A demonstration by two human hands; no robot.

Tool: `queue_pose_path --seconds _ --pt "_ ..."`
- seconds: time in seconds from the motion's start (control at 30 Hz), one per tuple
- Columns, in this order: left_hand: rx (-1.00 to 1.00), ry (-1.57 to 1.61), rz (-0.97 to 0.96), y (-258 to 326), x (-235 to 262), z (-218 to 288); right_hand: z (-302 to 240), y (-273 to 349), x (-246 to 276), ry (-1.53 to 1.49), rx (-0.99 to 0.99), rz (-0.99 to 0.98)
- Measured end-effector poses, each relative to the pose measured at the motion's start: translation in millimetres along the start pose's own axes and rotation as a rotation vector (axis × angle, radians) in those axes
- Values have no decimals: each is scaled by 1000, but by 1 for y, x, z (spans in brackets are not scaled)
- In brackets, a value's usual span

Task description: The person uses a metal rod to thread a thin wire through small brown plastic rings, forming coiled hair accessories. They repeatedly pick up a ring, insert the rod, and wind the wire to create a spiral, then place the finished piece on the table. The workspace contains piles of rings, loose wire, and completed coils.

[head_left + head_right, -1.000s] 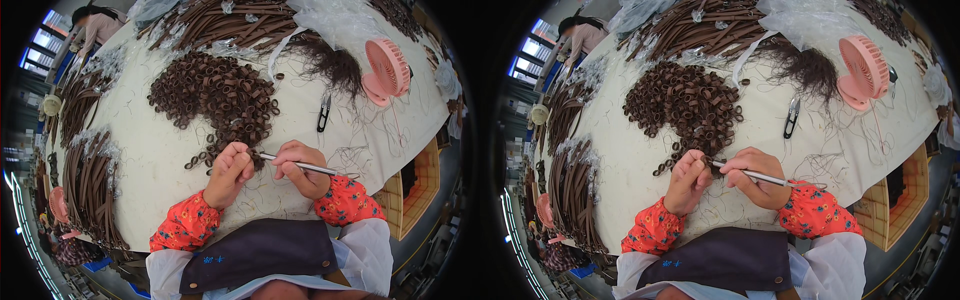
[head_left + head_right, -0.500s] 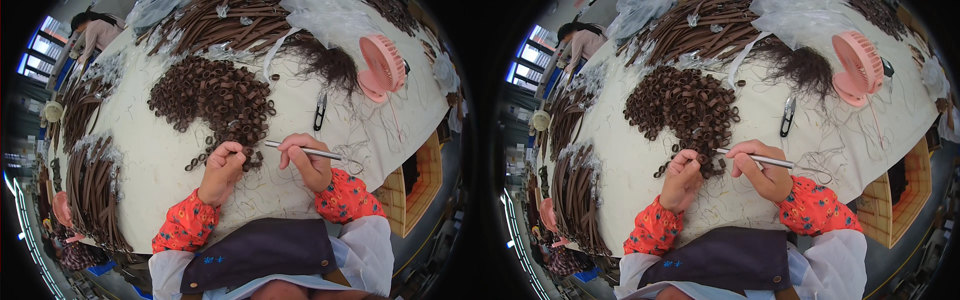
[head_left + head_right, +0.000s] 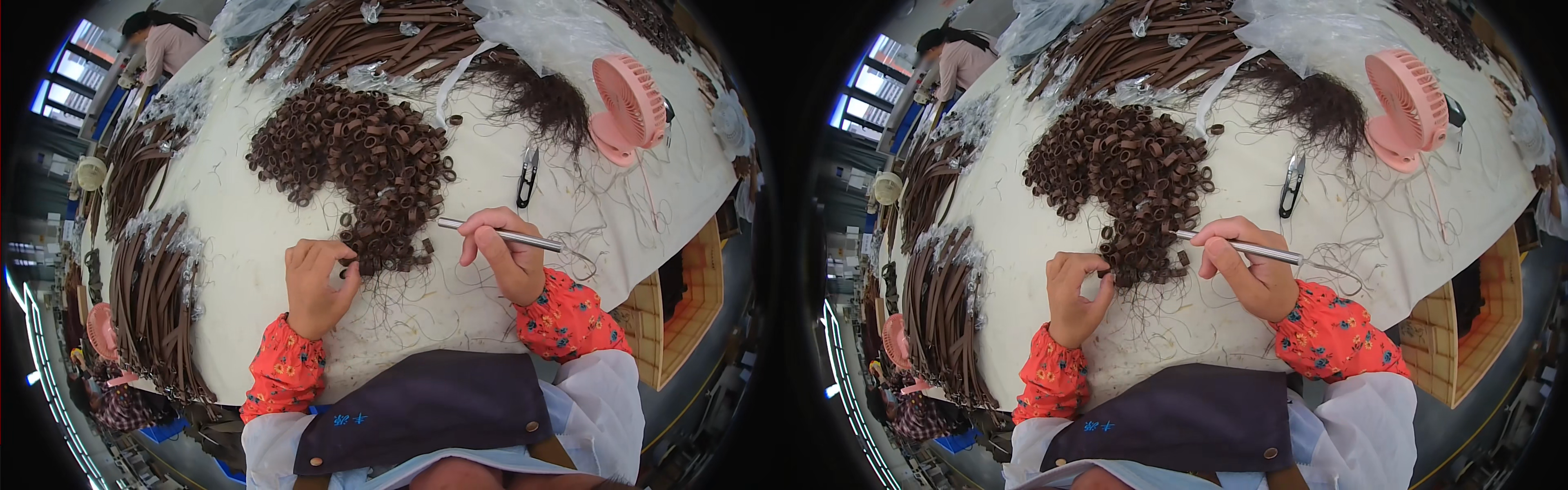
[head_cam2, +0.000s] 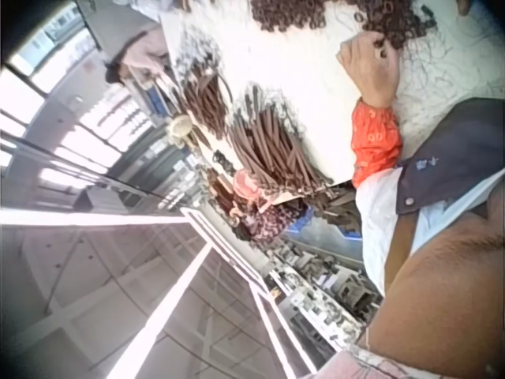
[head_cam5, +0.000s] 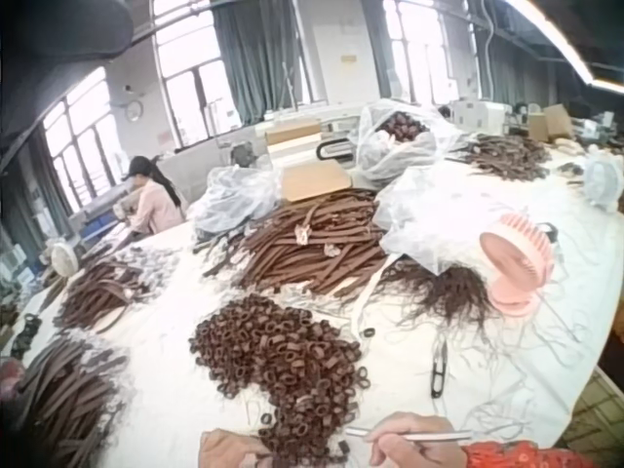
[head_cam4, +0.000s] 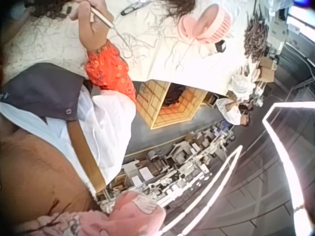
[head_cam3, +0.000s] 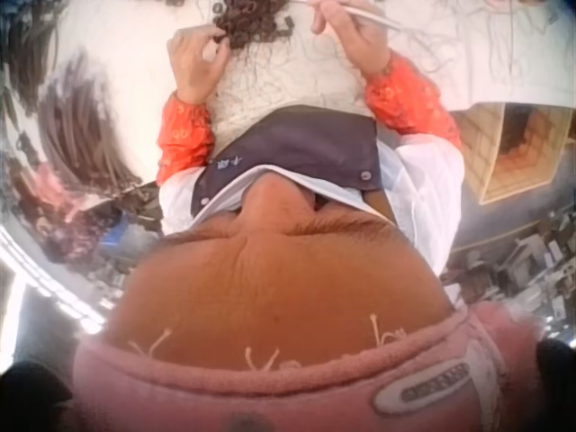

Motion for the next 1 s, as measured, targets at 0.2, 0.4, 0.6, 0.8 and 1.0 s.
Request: queue_pose_path --seconds 0.2,0.4,0.6,0.8,1.0 --pt "-41 59 -53 -3 -12 9 1 0 0 3 -7 -12" --pt "-155 71 -139 -24 -41 35 3 0 2 1 -32 17" --pt "-94 331 -26 -26 -41 31 5 -2 0 105 -6 -7" --pt "479 1469 -121 -18 -46 31 1 -10 -10 392 296 -114" --pt "563 1624 -106 -17 -52 35 6 -8 -14 434 222 -76"
Point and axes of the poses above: each hand's wrist, its own y-axis away from the middle knuckle, its own x-axis out of the back of the hand, z = x × y, the point moved 1 cm from there along -y, towards the middle knuckle, and after that the axes turned 9 degrees about -x, right-handed, at the moved point
